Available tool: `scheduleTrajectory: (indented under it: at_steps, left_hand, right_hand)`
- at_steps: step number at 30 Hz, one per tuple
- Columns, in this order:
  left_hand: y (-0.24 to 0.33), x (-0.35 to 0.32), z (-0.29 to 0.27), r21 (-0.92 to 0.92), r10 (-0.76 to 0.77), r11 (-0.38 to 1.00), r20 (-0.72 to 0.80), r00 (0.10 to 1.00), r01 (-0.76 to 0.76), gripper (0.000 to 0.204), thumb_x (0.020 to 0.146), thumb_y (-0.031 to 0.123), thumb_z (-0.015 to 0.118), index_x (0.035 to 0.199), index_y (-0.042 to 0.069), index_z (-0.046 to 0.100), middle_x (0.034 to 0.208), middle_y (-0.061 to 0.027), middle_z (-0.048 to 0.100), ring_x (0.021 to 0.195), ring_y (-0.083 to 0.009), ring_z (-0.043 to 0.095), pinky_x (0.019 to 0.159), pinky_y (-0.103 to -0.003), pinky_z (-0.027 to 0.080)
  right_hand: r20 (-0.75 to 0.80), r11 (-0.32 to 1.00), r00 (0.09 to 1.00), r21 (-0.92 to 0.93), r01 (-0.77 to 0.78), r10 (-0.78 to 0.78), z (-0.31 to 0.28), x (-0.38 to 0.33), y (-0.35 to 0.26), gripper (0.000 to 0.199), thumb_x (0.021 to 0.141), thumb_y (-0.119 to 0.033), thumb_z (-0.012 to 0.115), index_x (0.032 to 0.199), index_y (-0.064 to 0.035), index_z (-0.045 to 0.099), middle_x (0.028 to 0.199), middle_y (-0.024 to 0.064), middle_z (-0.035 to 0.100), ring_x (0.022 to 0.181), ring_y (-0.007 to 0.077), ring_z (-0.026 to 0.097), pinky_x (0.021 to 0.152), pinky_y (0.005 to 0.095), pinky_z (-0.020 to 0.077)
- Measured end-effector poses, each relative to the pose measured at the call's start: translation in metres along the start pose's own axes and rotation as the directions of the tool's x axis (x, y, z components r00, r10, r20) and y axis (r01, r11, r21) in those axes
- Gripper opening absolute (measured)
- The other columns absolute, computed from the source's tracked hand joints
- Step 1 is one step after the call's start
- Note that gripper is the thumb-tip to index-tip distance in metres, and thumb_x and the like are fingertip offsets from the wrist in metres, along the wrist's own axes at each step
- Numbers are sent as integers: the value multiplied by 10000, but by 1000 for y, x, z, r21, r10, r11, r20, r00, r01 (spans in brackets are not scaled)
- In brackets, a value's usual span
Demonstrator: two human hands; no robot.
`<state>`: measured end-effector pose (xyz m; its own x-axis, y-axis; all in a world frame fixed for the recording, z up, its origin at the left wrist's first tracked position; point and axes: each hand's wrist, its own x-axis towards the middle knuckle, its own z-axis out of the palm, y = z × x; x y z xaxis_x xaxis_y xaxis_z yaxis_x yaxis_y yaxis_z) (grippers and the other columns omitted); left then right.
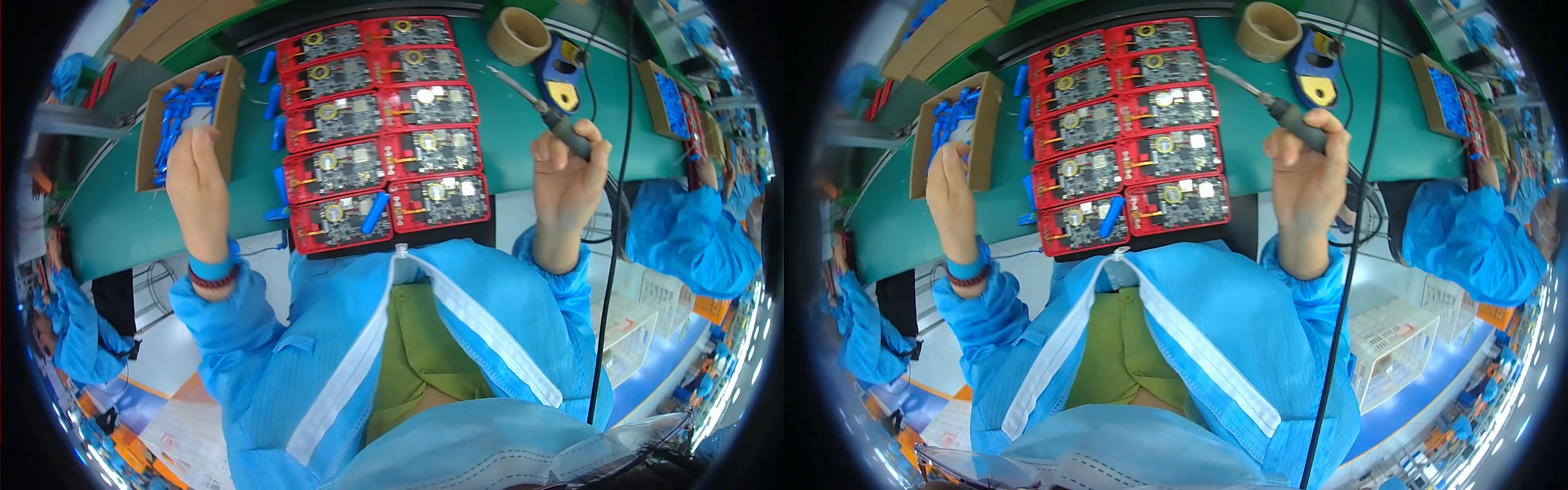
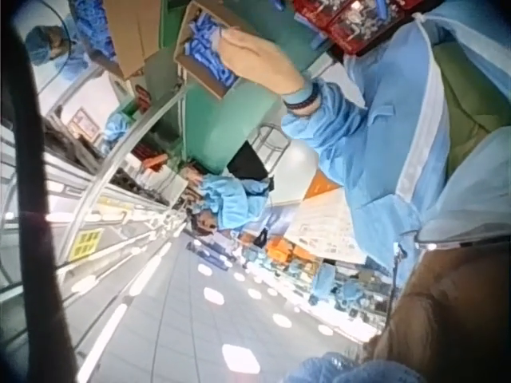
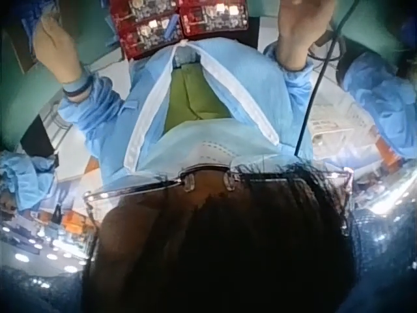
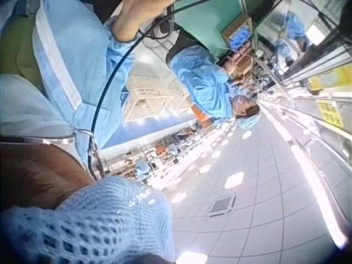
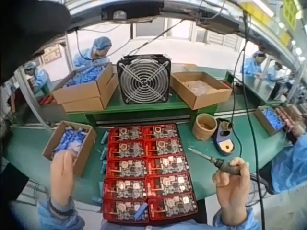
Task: The person solders wires and components from a component box onto printed circuit boards using a soldering iron.
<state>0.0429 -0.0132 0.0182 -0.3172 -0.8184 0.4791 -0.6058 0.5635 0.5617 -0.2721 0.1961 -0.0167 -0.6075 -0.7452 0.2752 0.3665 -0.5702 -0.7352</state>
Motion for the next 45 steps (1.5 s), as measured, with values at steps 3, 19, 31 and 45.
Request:
scheduleTrajectory:
  at_steps: [3,19,31,45]
  left_hand:
    - [-60,23,-13,144,25,989,-55,998,-16,294,946,219,459,824,-20,579,757,-199,580,713,-373,546,639,-425,428]
    - [-126,51,-20,164,-181,980,495,850,113,164,781,160,634,853,15,661,860,-170,628,809,-327,605,705,-382,482]
    - [-126,47,-18,-87,-61,993,149,987,74,123,869,115,560,883,-5,583,757,-108,592,690,-204,562,656,-311,463]
    - [48,12,19,-729,49,557,508,860,398,110,934,107,475,1005,28,504,611,12,444,558,-68,421,530,-204,335]
  right_hand:
    - [26,982,995,-164,96,-93,-5,-4,-4,384,969,-392,397,1117,-50,492,679,43,457,697,175,439,682,332,360]
    - [281,624,910,-663,413,-304,6,-20,-6,424,963,-404,395,1090,-11,492,700,97,490,698,179,466,646,315,371]
    - [294,667,916,-628,401,-274,10,-17,-4,446,952,-421,423,1072,1,503,684,101,499,685,181,465,648,307,369]
    - [388,655,905,-642,399,-172,36,-20,-8,268,891,-222,553,1060,-23,493,842,116,559,788,195,516,725,333,415]
